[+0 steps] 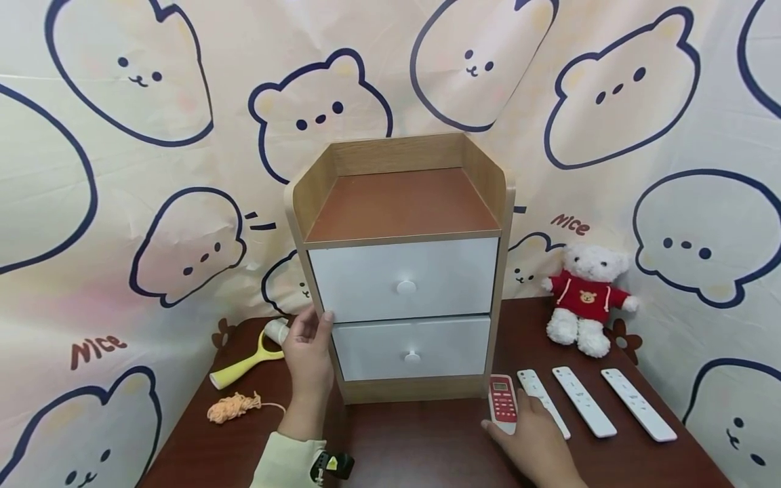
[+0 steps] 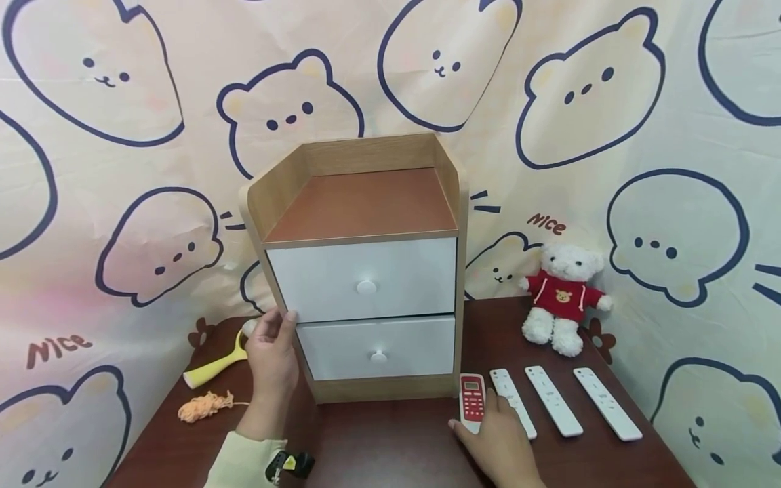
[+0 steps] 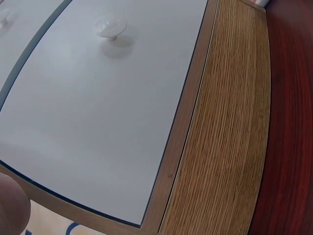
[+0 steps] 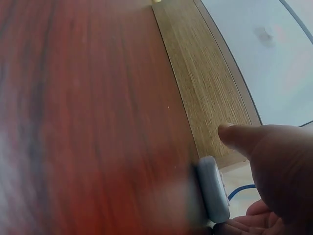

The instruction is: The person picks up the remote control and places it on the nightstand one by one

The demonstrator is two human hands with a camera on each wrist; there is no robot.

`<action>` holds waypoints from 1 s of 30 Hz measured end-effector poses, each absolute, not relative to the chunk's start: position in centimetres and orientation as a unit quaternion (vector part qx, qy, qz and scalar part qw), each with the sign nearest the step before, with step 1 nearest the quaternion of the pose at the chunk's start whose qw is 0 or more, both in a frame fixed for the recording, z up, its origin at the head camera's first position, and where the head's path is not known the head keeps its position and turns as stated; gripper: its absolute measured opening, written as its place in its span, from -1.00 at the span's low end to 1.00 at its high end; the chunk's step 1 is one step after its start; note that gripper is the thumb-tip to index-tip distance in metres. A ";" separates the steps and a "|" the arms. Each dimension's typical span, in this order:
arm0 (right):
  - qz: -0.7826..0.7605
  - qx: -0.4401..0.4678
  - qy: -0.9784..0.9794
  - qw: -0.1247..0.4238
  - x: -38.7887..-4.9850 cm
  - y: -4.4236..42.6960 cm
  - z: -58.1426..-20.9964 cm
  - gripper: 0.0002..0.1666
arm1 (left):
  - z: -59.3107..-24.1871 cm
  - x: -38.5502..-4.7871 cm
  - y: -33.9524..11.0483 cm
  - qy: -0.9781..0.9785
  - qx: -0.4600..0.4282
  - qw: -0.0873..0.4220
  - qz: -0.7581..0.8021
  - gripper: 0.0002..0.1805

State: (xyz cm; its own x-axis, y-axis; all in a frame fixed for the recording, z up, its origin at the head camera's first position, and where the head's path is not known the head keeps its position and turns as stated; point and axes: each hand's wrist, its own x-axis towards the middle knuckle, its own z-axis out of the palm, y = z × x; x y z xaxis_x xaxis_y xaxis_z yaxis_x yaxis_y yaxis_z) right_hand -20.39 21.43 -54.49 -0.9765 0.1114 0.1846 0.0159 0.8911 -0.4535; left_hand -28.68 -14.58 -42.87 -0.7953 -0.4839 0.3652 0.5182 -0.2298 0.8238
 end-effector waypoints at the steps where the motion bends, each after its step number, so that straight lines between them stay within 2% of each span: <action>1: 0.233 -0.032 -0.966 0.103 -20.4 21.4 -54.6 0.30 | -42.9 -28.7 -14.5 -0.530 -0.016 0.321 -0.785 -0.68; 11: 0.218 -0.035 -0.971 0.092 -20.5 21.1 -55.0 0.26 | -42.9 -28.5 -14.3 -0.524 -0.016 0.323 -0.788 -0.67; 20: 0.211 -0.047 -0.969 0.116 -20.4 20.8 -55.0 -0.06 | -42.9 -28.6 -14.3 -0.522 -0.014 0.320 -0.790 -0.69; 27: 0.220 -0.049 -0.963 0.145 -20.2 20.8 -55.1 -0.43 | -43.0 -28.6 -14.3 -0.522 -0.013 0.319 -0.791 -0.69; 30: 0.223 -0.051 -0.961 0.157 -20.1 20.9 -54.9 -0.50 | -43.0 -28.7 -14.3 -0.521 -0.014 0.320 -0.791 -0.69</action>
